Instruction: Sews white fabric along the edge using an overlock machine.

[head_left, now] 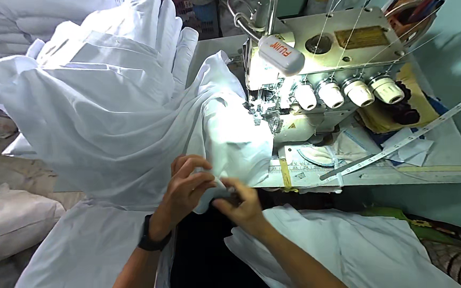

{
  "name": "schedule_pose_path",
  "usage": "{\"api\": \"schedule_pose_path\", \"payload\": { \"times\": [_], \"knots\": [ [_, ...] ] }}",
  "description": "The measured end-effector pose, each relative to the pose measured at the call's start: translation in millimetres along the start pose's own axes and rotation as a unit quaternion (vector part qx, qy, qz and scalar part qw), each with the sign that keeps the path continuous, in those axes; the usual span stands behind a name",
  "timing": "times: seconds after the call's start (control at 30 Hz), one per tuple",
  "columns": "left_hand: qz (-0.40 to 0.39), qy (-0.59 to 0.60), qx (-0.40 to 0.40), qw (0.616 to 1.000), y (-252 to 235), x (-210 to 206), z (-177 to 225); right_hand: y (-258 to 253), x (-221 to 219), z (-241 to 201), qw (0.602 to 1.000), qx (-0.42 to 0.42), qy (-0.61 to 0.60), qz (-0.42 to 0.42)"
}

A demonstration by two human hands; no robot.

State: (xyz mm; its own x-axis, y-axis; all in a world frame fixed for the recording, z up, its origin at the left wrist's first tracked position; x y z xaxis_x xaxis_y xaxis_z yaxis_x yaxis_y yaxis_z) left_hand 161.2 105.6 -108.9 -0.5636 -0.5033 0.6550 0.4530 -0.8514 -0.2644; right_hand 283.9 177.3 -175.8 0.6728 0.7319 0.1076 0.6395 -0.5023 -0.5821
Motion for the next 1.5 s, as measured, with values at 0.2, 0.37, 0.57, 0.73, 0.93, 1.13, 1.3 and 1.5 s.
{"api": "schedule_pose_path", "payload": {
  "times": [0.2, 0.37, 0.57, 0.73, 0.93, 1.13, 1.3, 1.5],
  "knots": [
    [-0.046, 0.111, -0.089, 0.989, -47.2, 22.7, 63.8, 7.3, 16.5, -42.6, 0.985, 0.162, 0.026, 0.053],
    [-0.037, 0.046, -0.103, 0.993, -106.9, -28.0, 64.8, -11.1, 97.4, 0.5, 0.948, 0.112, 0.272, 0.124],
    [-0.131, 0.047, -0.051, 0.989, -130.8, -50.5, 31.8, -8.6, 80.0, 27.9, 0.965, 0.096, 0.237, -0.054],
    [-0.171, 0.024, -0.023, 0.985, -118.6, -42.0, 32.6, 8.7, 68.5, 17.0, 0.97, 0.108, 0.21, -0.052],
    [-0.138, 0.026, 0.024, 0.99, -124.5, -44.0, 28.3, 17.3, 75.7, 11.9, 0.965, 0.117, 0.231, 0.03],
    [0.064, -0.255, -0.065, 0.963, -69.1, -64.6, 65.1, 23.6, 65.1, -12.7, 0.964, 0.125, 0.234, 0.026],
    [0.039, -0.196, -0.027, 0.98, -75.1, -69.5, 44.9, 0.5, 69.0, -15.7, 0.974, 0.097, 0.192, 0.066],
    [-0.077, -0.119, -0.011, 0.99, -119.8, -53.9, 19.3, -29.6, 70.1, -0.5, 0.985, 0.042, 0.136, 0.099]
  ]
}}
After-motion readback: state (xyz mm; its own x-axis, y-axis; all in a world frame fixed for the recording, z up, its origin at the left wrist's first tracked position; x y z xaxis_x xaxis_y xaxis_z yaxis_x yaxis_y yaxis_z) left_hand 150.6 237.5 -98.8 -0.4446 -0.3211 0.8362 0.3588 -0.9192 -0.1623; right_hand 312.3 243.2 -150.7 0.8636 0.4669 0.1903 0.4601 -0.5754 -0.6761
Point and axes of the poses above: each hand's wrist, its own y-axis away from the middle knuckle, its own x-axis out of the back of the hand, z = x × y, the point moved 9 cm from there along -y, towards the middle knuckle, and after that the axes turned 15 degrees about x, right-handed, at the moved point
